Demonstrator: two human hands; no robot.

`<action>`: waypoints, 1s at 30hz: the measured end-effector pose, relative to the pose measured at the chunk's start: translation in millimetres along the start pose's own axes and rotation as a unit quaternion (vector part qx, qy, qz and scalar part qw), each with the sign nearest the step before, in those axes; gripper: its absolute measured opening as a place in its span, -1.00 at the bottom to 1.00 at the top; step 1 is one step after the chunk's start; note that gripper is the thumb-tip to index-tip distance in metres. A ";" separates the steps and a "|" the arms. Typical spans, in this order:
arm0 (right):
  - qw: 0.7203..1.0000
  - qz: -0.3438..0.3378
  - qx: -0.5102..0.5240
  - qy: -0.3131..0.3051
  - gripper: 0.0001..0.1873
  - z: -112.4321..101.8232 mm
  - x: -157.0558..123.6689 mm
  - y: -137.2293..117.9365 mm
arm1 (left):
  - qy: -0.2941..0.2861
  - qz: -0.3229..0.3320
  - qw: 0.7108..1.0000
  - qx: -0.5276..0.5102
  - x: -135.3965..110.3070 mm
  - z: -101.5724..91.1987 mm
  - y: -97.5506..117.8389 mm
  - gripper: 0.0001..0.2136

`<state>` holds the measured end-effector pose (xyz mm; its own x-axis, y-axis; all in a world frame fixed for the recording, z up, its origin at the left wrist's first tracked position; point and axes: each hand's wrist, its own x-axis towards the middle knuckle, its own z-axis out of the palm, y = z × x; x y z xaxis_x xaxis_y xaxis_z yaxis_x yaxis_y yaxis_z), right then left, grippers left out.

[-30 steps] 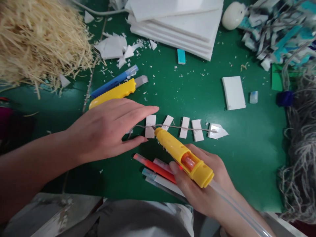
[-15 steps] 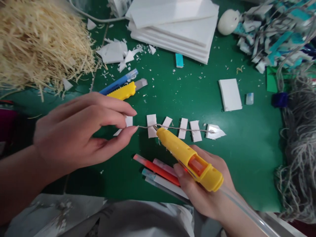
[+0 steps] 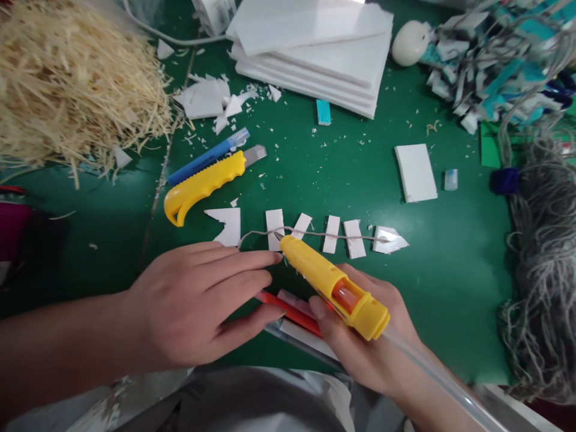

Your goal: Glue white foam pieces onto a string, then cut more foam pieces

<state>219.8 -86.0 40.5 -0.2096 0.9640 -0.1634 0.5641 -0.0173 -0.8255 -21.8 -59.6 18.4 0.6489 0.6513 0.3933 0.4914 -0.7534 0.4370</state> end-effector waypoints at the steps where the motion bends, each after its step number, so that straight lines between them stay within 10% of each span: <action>1: 1.000 -0.003 0.000 0.005 -0.68 -0.4 0.2 1.0 | -0.013 0.001 1.000 0.005 0.3 0.9 0.9 -0.68; 12: 0.999 0.037 -0.021 0.034 -0.63 2.2 -11.7 4.4 | -0.029 0.038 0.998 0.028 2.2 -3.4 7.2 -0.77; 24: 1.000 -0.005 0.009 0.011 -0.73 -0.3 -5.5 4.2 | -0.093 -0.141 0.944 -0.284 4.6 -16.9 23.1 -0.93; 30: 0.998 0.034 0.017 0.050 -0.71 6.2 -11.1 3.4 | -0.058 -0.091 0.965 -0.241 6.7 -21.4 18.1 -0.91</action>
<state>219.0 -98.4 36.2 -0.0891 0.9820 -0.1668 0.5469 -0.0918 -0.8321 -21.0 -66.9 46.3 0.6515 0.7334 0.1940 0.2945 -0.4802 0.8263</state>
